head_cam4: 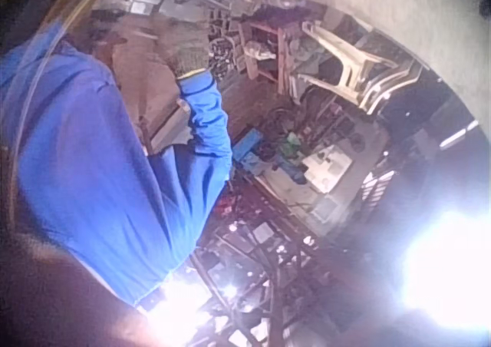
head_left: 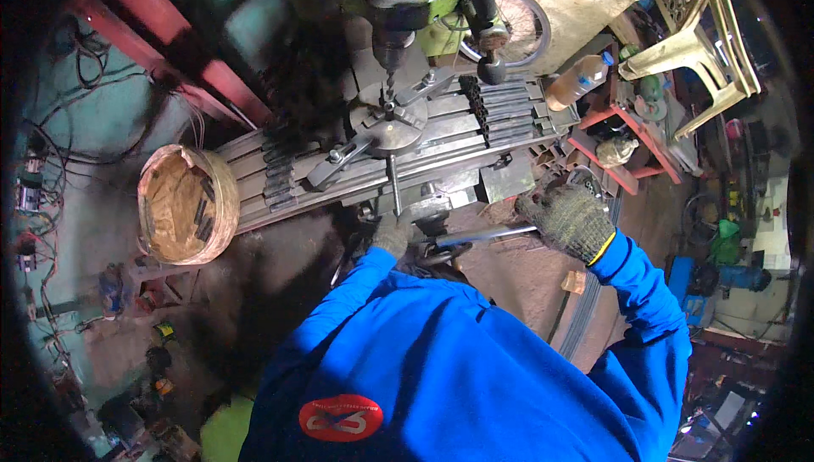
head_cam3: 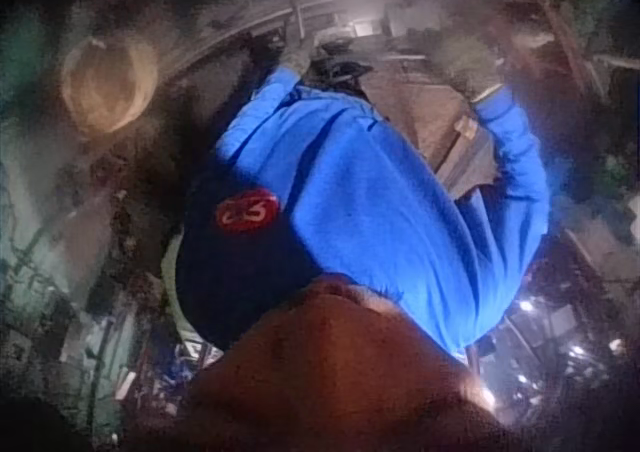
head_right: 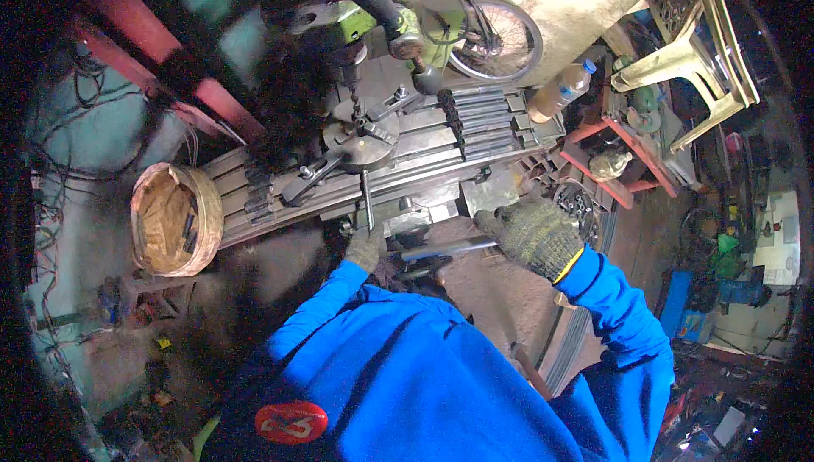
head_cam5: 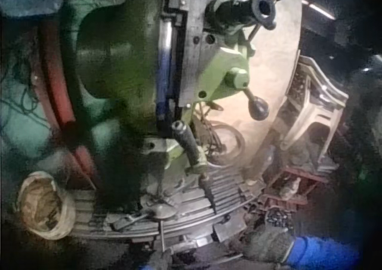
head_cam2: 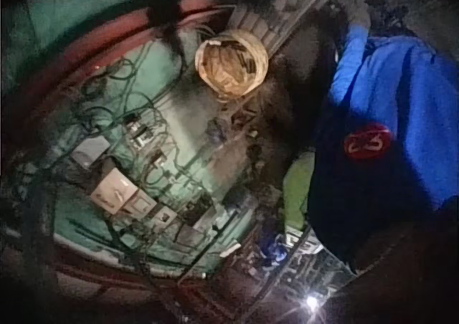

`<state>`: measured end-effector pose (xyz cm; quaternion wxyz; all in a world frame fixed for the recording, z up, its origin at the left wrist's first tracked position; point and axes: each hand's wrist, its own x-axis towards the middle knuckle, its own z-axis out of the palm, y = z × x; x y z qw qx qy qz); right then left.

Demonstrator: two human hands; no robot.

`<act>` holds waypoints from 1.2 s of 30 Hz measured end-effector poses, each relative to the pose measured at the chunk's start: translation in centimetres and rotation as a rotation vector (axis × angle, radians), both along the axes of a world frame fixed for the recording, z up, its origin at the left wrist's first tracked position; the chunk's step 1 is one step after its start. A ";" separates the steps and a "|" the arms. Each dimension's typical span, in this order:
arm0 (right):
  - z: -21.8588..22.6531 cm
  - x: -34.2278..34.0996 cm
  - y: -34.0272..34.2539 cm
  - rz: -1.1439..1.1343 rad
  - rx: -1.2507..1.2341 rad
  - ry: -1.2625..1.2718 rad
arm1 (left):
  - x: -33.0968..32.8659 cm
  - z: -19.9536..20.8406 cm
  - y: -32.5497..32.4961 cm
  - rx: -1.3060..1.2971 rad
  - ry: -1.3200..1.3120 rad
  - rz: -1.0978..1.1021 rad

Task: The person operates a green drill press in a workshop, repeatedly positioning small metal rings under the drill bit, lowering the spindle to drill holes, and then lifting the spindle. They handle the metal rings by hand, inspecting them after drilling, and place them into a nearby container.

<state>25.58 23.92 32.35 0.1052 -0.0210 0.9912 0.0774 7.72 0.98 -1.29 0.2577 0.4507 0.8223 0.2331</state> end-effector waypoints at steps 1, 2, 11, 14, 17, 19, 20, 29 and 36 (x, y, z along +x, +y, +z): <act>-0.1 0.0 0.0 -0.012 0.007 -0.025 | 0.0 0.2 0.0 -0.004 0.012 -0.003; -0.2 0.3 0.1 -0.028 0.016 -0.049 | -0.1 0.3 0.0 -0.007 0.025 -0.010; -0.9 -1.2 -1.5 0.027 0.064 -0.025 | -0.8 1.6 0.3 -0.144 -0.112 -0.041; -0.3 -1.5 -1.6 0.042 0.038 -0.013 | -0.9 1.7 0.2 -0.147 -0.115 -0.050; -1.0 -1.5 -1.4 0.066 -0.003 0.017 | -0.3 -0.4 -0.3 0.009 0.124 -0.050; -1.6 -1.8 -1.4 0.075 -0.054 0.011 | -0.3 -1.2 -0.5 0.011 0.155 -0.009; -1.8 -2.0 -1.8 0.051 -0.102 -0.010 | -0.6 -0.9 0.0 -0.049 0.068 0.010; -4.7 -2.2 -5.6 -0.080 -0.206 -0.015 | -3.4 2.4 0.5 -0.065 -1.241 0.329; -12.0 0.4 -0.5 -0.328 -0.274 0.194 | -0.1 8.0 3.2 -0.275 -0.275 0.374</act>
